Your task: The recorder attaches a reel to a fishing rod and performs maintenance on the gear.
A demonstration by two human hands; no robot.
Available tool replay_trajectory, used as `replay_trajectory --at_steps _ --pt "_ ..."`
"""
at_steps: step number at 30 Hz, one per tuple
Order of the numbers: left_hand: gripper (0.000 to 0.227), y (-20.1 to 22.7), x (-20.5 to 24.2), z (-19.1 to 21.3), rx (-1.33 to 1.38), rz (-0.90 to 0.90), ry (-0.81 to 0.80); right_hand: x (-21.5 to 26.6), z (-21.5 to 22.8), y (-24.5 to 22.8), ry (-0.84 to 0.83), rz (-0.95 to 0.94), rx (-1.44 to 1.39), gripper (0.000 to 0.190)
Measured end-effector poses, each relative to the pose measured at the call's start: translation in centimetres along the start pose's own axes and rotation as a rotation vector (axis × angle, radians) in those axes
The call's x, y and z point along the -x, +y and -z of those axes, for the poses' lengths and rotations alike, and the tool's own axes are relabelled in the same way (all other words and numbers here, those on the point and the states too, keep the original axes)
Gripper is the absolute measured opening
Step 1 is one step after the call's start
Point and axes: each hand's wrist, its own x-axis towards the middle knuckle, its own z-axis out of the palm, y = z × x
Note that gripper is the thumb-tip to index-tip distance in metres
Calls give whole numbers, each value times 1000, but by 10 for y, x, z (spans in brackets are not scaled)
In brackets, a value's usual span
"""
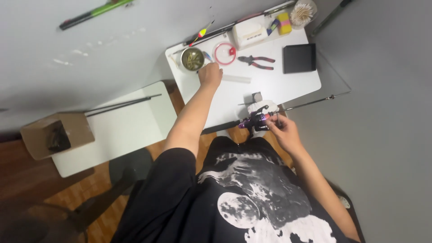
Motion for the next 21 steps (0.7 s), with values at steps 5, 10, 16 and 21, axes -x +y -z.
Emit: replay_trajectory --at_steps 5,10,16,21 --pt "14 -15 -43 -55 -88 93 -46 10 9 -1 37 -77 -14 17" --pt "12 -9 -49 -56 -157 151 -95 19 19 -5 19 -85 -1 18" --pt "15 -6 -54 -44 -87 295 -127 17 24 -10 -5 -94 -23 17" --pt "18 0 -48 -26 -44 305 -134 6 24 -12 -62 -172 -5 17"
